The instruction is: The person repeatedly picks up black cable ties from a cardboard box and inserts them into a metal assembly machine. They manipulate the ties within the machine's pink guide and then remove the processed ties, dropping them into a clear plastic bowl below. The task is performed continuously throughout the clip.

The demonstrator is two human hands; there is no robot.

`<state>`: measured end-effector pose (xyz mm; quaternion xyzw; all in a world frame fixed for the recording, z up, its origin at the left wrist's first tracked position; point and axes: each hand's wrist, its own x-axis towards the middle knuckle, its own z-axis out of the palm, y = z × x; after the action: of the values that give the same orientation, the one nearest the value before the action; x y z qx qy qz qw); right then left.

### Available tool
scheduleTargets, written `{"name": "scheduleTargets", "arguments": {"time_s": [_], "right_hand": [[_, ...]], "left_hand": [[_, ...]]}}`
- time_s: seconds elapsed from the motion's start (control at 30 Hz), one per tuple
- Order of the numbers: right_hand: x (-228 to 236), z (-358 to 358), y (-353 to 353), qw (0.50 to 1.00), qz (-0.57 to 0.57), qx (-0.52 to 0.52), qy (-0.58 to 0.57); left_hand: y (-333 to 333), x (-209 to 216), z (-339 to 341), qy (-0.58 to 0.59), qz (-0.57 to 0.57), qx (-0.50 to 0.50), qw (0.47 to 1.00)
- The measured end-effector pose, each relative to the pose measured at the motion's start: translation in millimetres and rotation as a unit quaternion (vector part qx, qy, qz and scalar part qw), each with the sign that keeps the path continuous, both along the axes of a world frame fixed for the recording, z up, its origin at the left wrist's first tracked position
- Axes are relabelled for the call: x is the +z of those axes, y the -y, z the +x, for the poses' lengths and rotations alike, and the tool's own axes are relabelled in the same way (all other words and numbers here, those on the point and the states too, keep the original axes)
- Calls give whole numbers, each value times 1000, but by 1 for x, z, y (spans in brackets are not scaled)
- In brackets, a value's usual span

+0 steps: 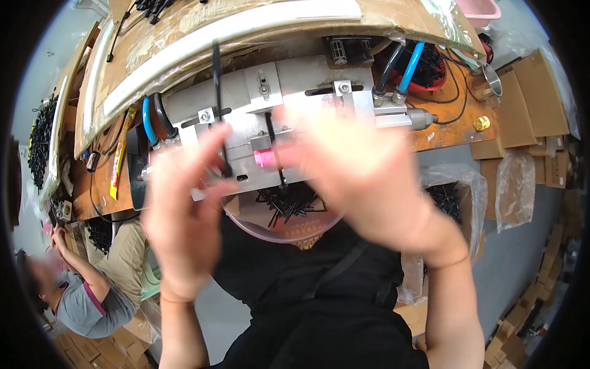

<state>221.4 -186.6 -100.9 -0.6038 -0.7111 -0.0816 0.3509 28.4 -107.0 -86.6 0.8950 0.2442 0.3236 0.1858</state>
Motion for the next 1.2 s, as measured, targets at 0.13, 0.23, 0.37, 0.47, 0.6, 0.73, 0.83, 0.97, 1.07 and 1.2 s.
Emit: {"name": "scheduleTargets", "arguments": {"time_s": [0.13, 0.23, 0.37, 0.47, 0.6, 0.73, 0.83, 0.97, 1.07, 1.2], "right_hand": [[67, 55, -77, 965, -31, -252, 64], [82, 93, -107, 957, -104, -234, 140], [85, 123, -130, 971, -188, -146, 32], [102, 102, -97, 972, -173, -158, 7], [88, 111, -97, 985, -97, -144, 22], [78, 92, -107, 962, -117, -224, 99], [80, 99, -122, 960, -104, -208, 157], [86, 119, -117, 964, -187, -180, 63], [107, 102, -92, 972, -195, -110, -73], [96, 116, -74, 956, -69, 24, -284]], "left_hand": [[46, -47, 5, -108, 64, 24, 992], [53, -68, 20, -139, 54, 20, 989], [49, -74, 24, -158, 68, 47, 984], [47, -67, 24, -164, 72, 27, 984], [14, -35, 30, -140, 90, -16, 986], [-66, 12, 96, 8, 185, -4, 983], [-118, 41, 124, -35, 140, -46, 989], [-118, 49, 119, -77, 52, -56, 994], [-92, 27, 76, 15, 189, 1, 982], [2, -22, 11, 22, 120, 58, 991]]}}
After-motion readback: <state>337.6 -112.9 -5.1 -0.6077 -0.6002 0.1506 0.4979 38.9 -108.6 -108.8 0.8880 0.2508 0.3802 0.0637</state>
